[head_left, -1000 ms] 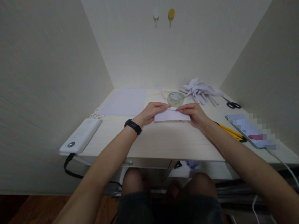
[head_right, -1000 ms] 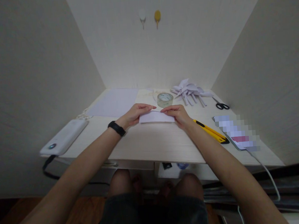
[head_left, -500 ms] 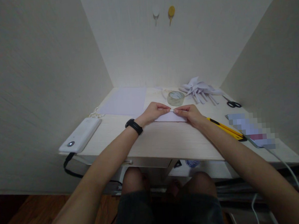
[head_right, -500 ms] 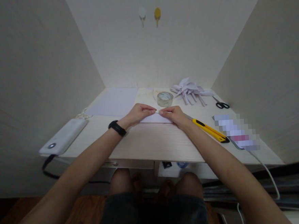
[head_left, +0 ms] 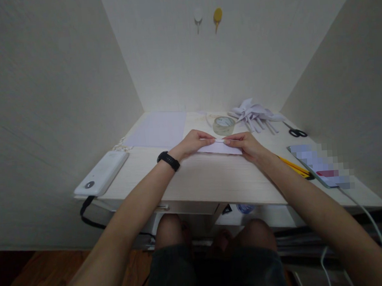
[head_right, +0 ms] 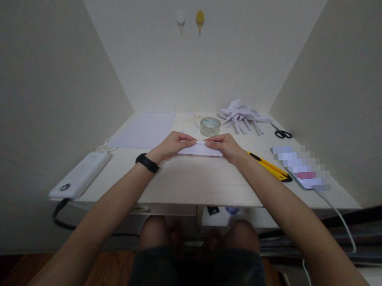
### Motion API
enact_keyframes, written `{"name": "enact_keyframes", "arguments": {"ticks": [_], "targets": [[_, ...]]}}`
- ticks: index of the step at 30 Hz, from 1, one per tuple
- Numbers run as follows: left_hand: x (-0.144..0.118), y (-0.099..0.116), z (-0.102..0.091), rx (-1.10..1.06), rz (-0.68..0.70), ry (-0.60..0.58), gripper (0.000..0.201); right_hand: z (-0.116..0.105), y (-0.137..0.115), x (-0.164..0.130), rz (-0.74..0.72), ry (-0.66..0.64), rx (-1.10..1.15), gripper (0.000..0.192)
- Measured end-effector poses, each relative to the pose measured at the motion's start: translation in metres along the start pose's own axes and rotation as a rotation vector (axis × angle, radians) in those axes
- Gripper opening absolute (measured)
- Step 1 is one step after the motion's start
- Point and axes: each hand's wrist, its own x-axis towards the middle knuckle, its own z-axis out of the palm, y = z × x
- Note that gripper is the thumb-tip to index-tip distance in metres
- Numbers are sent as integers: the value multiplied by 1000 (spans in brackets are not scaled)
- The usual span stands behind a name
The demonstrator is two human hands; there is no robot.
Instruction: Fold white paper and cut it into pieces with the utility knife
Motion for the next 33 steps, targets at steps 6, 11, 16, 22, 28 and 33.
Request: {"name": "enact_keyframes", "arguments": {"ticks": [6, 11, 16, 22, 28, 33], "targets": [[-2, 0, 3, -205, -95, -90, 39, -1, 0, 0, -10, -2, -18, 45], [-1, 1, 0, -214, -75, -72, 39, -1, -1, -1, -16, -20, 18, 47], [0, -3, -3, -231, -46, -87, 36, -3, 0, 1, 2, -1, 39, 45], [-3, -2, 2, -322, -107, -117, 43, -5, 3, 3, -22, -23, 30, 43], [-4, 0, 2, -234, -58, -81, 38, -5, 2, 2, -33, -32, 15, 41], [-3, -1, -2, -146, -20, -82, 39, -7, 2, 1, -8, -39, 42, 43]]}}
